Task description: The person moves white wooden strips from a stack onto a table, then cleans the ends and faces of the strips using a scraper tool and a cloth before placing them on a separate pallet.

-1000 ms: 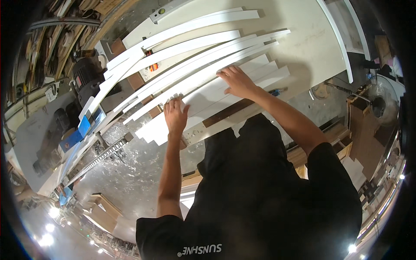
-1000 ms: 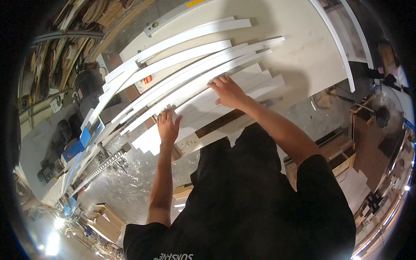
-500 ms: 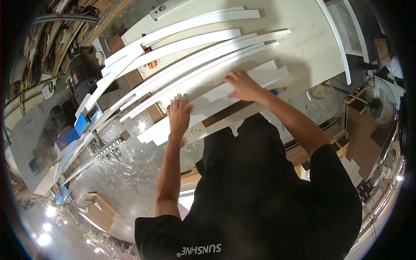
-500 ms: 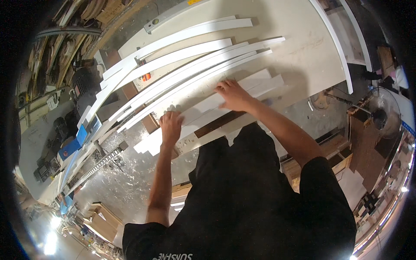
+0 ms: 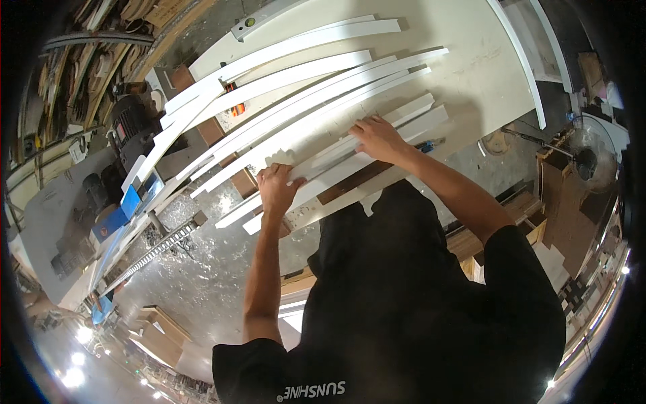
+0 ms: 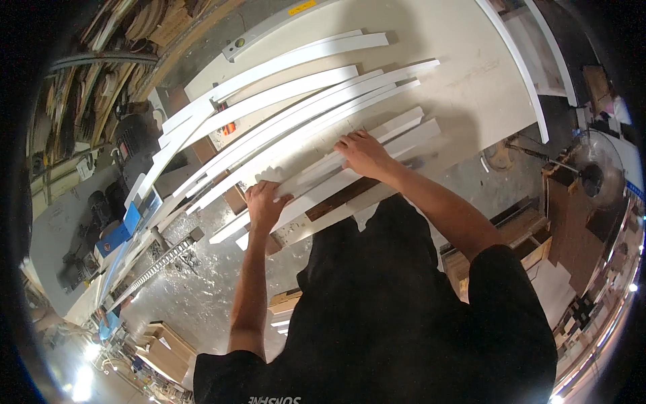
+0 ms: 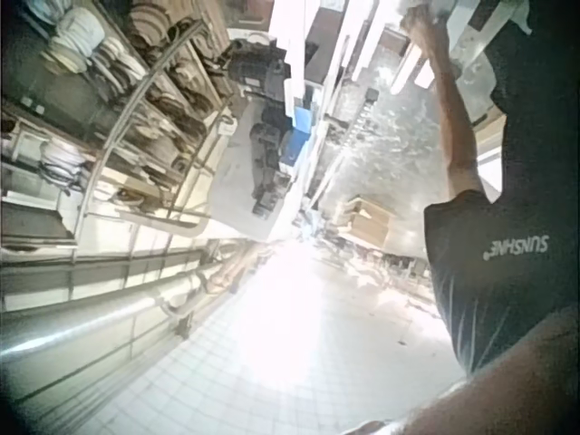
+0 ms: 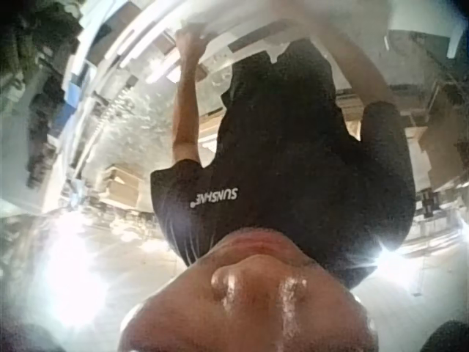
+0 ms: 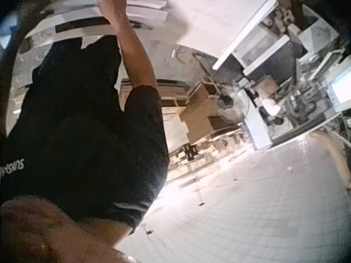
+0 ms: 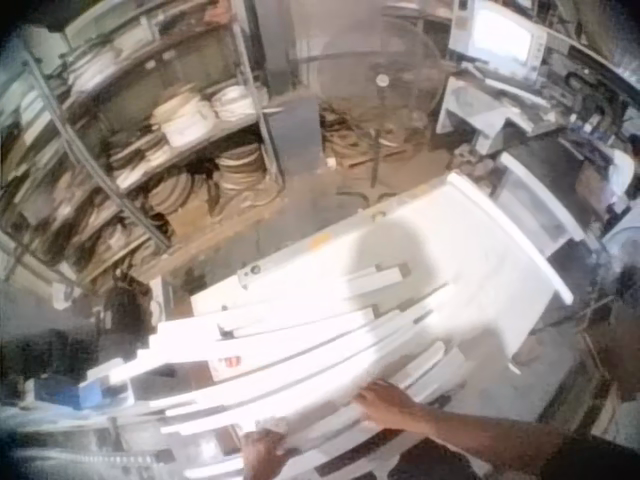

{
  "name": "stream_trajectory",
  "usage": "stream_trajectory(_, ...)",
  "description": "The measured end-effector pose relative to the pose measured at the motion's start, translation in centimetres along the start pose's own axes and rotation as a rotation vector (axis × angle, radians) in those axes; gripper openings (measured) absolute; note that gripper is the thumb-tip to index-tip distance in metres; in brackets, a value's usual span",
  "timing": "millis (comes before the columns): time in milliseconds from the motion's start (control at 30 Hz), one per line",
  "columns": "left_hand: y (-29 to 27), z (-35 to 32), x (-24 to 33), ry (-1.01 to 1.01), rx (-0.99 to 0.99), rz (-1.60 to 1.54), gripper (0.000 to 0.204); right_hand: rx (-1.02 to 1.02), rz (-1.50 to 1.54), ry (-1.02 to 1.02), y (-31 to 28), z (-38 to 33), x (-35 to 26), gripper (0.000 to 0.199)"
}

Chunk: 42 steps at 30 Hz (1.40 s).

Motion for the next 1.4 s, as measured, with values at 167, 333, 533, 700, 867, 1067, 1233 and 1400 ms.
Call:
stream_trajectory(167, -0.4, 0.0, 1.3, 0.078, 0.431, 0.212, 0.041, 0.555, -0.193, 0.016, -2.7, 0.0, -0.4, 0.039)
stream_trajectory(333, 0.4, 0.3, 1.0, 0.048, 0.658, 0.319, 0.045, 0.662, -0.212, -0.002, -5.7, 2.6, -1.2, 0.038)
stream_trajectory(533, 4.3, -3.8, 3.7, 0.095, 0.160, 0.113, 0.060, 0.687, -0.282, -0.013, -5.9, 2.6, 0.0, 0.049)
stream_trajectory(700, 4.5, -4.8, 0.7, -0.031, 0.070, 0.073, 0.054, 0.384, -0.109, -0.151, -3.9, 0.0, -4.1, 0.049)
stream_trajectory(867, 2.4, -2.3, 1.5, 0.124, 0.206, 0.027, 0.025, 0.264, -0.223, -0.215, 0.6, -2.6, -1.5, 0.023)
stream_trajectory(1067, 0.8, -1.2, -1.2, 0.149, 0.565, 0.246, 0.030, 0.618, -0.298, -0.063, -2.6, -0.3, -1.4, 0.012)
stream_trajectory(1233, -1.8, 4.0, 1.3, 0.152, 0.536, 0.308, 0.088, 0.741, -0.287, 0.065, -2.9, 1.0, -0.5, 0.015)
stream_trajectory(1400, -4.4, 9.4, 5.1, 0.144, 0.108, 0.358, 0.133, 0.693, -0.136, 0.196, -2.1, -0.9, -2.1, 0.028)
Point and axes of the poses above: each hand's wrist, its own z-axis towards the middle knuckle, its own y-axis out of the palm, x = y × z, the point moved 5 cm from there along z, towards the middle knuckle, and after that the axes turned 4 degrees about -z, right-handed, at the moved point
